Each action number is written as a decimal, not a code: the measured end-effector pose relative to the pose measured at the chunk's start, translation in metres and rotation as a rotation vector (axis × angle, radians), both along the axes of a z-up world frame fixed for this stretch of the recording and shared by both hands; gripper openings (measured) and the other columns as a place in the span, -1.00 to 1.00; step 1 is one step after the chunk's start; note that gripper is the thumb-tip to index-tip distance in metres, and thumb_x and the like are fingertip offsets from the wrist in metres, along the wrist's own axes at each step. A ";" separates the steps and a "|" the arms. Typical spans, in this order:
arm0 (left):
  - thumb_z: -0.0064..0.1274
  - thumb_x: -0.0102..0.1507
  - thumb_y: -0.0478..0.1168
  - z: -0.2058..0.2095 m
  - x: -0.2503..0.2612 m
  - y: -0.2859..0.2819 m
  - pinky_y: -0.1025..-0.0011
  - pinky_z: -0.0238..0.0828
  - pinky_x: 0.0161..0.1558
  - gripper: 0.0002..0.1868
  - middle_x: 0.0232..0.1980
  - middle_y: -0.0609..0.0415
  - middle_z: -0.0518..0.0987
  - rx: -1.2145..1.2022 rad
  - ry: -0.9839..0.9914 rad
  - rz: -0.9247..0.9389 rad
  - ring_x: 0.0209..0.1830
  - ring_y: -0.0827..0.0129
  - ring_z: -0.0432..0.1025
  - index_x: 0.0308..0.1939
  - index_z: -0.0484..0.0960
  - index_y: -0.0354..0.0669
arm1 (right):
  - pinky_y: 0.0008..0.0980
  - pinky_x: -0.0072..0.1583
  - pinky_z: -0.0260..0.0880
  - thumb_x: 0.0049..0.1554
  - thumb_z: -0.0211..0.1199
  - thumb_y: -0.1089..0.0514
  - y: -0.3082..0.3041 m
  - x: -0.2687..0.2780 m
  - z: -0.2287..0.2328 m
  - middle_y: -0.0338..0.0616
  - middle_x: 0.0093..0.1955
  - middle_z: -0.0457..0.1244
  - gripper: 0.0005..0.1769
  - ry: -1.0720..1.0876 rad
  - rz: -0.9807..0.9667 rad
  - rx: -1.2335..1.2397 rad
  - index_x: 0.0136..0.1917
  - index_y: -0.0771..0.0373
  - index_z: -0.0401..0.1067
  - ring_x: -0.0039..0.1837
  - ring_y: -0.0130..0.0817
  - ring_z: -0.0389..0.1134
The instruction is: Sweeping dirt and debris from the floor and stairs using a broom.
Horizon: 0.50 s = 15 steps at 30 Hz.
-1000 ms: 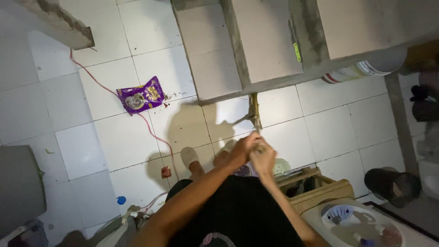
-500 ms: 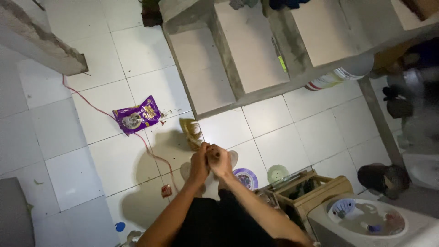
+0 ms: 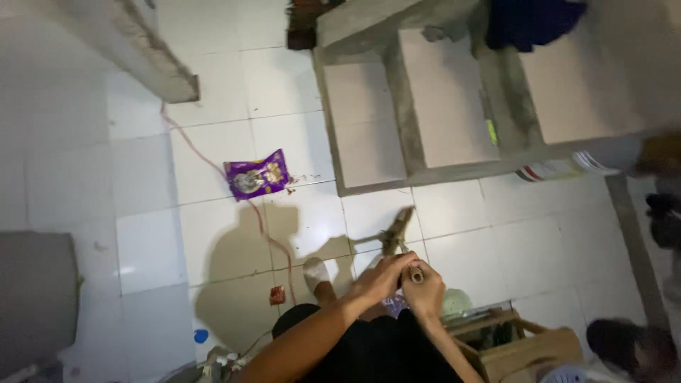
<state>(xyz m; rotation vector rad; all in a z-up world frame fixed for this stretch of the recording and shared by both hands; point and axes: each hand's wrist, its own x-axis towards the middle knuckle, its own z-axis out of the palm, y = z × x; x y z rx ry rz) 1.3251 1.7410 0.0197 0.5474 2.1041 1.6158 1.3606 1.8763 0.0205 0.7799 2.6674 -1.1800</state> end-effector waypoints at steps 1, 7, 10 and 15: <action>-0.17 0.29 -0.39 -0.033 0.002 0.002 0.10 0.46 -0.10 -0.72 0.03 -0.22 0.66 -0.006 -0.002 0.024 -0.01 -0.01 0.56 0.07 0.47 -0.16 | -0.21 -0.04 0.47 0.07 0.36 0.11 -0.007 -0.003 -0.024 0.10 -0.23 0.44 -0.80 -0.002 0.024 -0.006 -0.06 0.24 0.61 -0.12 -0.24 0.53; -0.25 0.55 -0.24 -0.150 0.000 -0.034 0.35 0.42 0.12 -0.68 0.04 -0.03 0.60 0.800 -0.768 0.440 0.05 0.30 0.46 0.11 0.61 -0.35 | -0.25 0.04 0.47 0.02 0.39 0.12 -0.069 -0.030 -0.103 0.08 -0.11 0.45 -0.73 0.076 -0.009 -0.042 -0.01 0.24 0.61 -0.04 -0.20 0.51; -0.19 0.38 -0.41 -0.126 -0.013 -0.073 0.26 0.45 0.17 -0.70 0.10 -0.13 0.63 0.229 0.038 0.401 0.10 0.24 0.51 0.14 0.57 -0.33 | -0.27 0.09 0.45 0.05 0.36 0.11 -0.102 -0.048 -0.094 0.04 -0.03 0.47 -0.75 -0.010 -0.072 -0.151 -0.01 0.23 0.63 0.02 -0.21 0.50; -0.27 0.18 -0.62 -0.047 -0.039 -0.104 0.31 0.59 0.02 -0.47 0.05 -0.04 0.63 0.051 -0.119 0.311 -0.01 0.26 0.57 0.11 0.60 -0.19 | -0.30 0.09 0.37 0.20 0.29 0.13 -0.127 -0.066 -0.052 -0.03 -0.07 0.43 -0.81 -0.060 -0.144 -0.376 0.01 0.26 0.58 -0.01 -0.27 0.39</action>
